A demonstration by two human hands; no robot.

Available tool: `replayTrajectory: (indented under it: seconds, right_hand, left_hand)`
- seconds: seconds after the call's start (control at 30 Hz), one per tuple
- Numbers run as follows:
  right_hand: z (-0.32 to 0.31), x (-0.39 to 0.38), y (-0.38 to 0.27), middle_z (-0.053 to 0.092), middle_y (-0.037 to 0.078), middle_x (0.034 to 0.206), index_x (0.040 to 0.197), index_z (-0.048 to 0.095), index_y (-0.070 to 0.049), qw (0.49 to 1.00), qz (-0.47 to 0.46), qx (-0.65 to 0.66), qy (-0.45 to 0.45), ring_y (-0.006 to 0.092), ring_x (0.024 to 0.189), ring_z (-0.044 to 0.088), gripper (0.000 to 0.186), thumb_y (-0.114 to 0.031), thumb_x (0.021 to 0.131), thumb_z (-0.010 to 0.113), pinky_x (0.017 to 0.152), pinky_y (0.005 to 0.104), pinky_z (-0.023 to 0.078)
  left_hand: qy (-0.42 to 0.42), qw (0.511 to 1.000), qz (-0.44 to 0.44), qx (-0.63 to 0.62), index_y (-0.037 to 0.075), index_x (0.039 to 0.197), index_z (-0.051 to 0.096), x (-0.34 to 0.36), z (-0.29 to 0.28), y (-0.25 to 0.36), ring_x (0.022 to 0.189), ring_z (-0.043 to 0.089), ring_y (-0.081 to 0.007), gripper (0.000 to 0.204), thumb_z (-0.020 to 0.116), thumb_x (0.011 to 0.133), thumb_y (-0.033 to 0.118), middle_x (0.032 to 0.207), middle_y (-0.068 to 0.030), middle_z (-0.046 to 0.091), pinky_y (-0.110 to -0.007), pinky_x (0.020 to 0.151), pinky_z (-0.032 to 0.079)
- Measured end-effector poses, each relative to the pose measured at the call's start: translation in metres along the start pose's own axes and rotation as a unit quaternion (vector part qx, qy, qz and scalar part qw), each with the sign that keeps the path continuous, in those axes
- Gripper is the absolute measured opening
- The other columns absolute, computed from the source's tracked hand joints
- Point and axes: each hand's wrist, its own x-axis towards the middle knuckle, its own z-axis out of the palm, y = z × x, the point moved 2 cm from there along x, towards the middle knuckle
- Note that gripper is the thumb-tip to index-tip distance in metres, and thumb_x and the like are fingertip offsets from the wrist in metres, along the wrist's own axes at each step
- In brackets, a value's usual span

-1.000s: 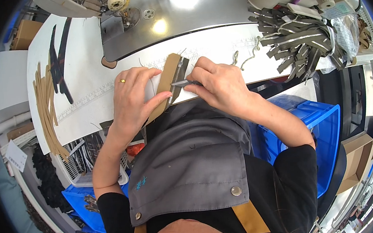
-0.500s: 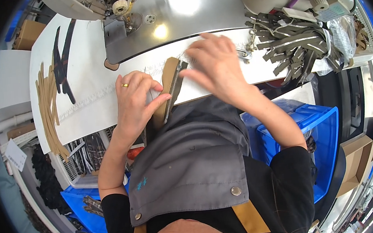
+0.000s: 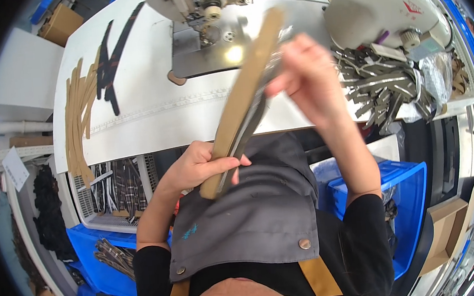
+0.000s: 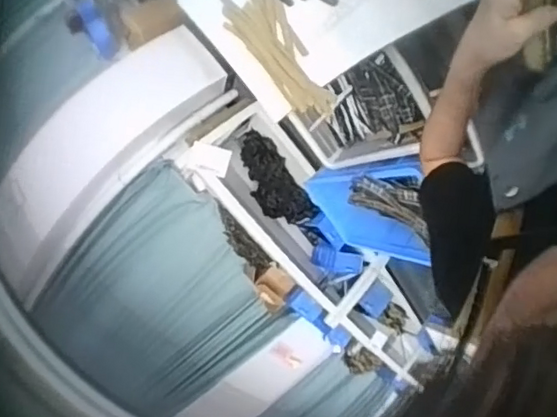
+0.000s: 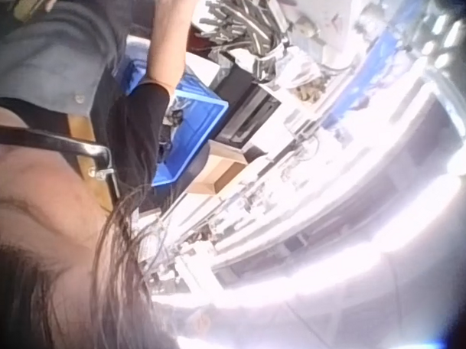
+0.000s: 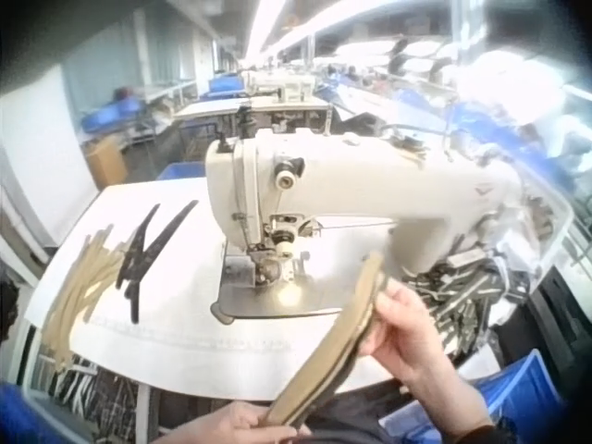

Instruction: Sewing fabric and leather straps using an industrial sewing machine.

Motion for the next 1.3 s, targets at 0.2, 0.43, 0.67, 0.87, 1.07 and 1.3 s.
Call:
replayTrajectory:
  seconds: [0.2,0.43,0.67,0.87,1.07,1.3]
  right_hand:
    - [-0.011,-0.014,-0.006,0.057,0.006,0.058,0.081,0.053,-0.004,0.942,0.038,-0.076,-0.326,0.0152,0.060,0.058,0.028,-0.030,0.091,0.059,0.058,0.0267,0.046]
    - [0.028,-0.020,0.074,0.054,0.017,0.125,0.119,0.056,-0.001,0.612,-0.199,-0.750,-0.152,0.0366,0.116,0.050,0.044,-0.023,0.082,0.067,0.097,0.0458,0.039]
    - [0.089,-0.080,0.120,0.042,0.014,0.141,0.131,0.042,-0.003,0.849,0.270,-0.062,-0.449,0.0252,0.127,0.044,0.071,-0.052,0.084,0.061,0.104,0.0418,0.034]
    - [0.083,-0.007,0.081,0.058,0.000,0.087,0.139,0.041,-0.009,0.926,0.149,0.313,-0.146,0.0108,0.075,0.057,0.047,-0.031,0.098,0.049,0.073,0.0256,0.046]
    - [0.007,0.006,0.083,0.062,0.009,0.069,0.125,0.048,0.006,0.978,0.072,-0.188,-0.047,0.0113,0.065,0.055,0.060,-0.047,0.100,0.036,0.064,0.0265,0.045]
    - [-0.053,0.020,0.054,0.063,0.016,0.114,0.128,0.051,0.003,0.818,-0.039,-0.569,0.072,0.0227,0.114,0.054,0.042,-0.027,0.099,0.046,0.101,0.0342,0.036]
  left_hand:
    - [0.313,0.839,0.242,0.373,-0.004,0.118,0.060,-0.063,-0.037,0.023,0.083,0.064,-0.0157,0.049,0.048,0.073,-0.015,0.095,-0.0127,0.067,-0.024,0.079,0.049]
    - [0.475,0.795,0.315,0.209,-0.001,0.123,0.060,-0.098,-0.048,0.011,0.093,0.062,-0.0124,0.057,0.037,0.075,-0.019,0.104,-0.0086,0.067,-0.024,0.091,0.044]
    - [0.506,0.672,0.352,0.411,0.000,0.118,0.063,-0.105,-0.016,0.041,0.079,0.065,-0.0271,0.065,0.040,0.059,-0.016,0.093,-0.0176,0.066,-0.033,0.072,0.051]
    - [0.452,0.602,0.460,0.472,-0.005,0.112,0.064,-0.101,0.013,-0.015,0.062,0.054,-0.0211,0.045,0.068,0.068,-0.003,0.077,-0.0068,0.058,-0.033,0.056,0.045]
    - [0.397,0.801,0.191,0.406,0.007,0.139,0.043,-0.095,0.003,-0.058,0.076,0.063,-0.0269,0.063,0.067,0.081,0.011,0.091,-0.0117,0.066,-0.035,0.073,0.051]
    - [0.501,0.719,0.073,0.476,0.006,0.098,0.068,-0.161,-0.136,-0.025,0.082,0.062,-0.0271,0.022,0.067,0.082,0.020,0.087,-0.0128,0.066,-0.035,0.072,0.049]
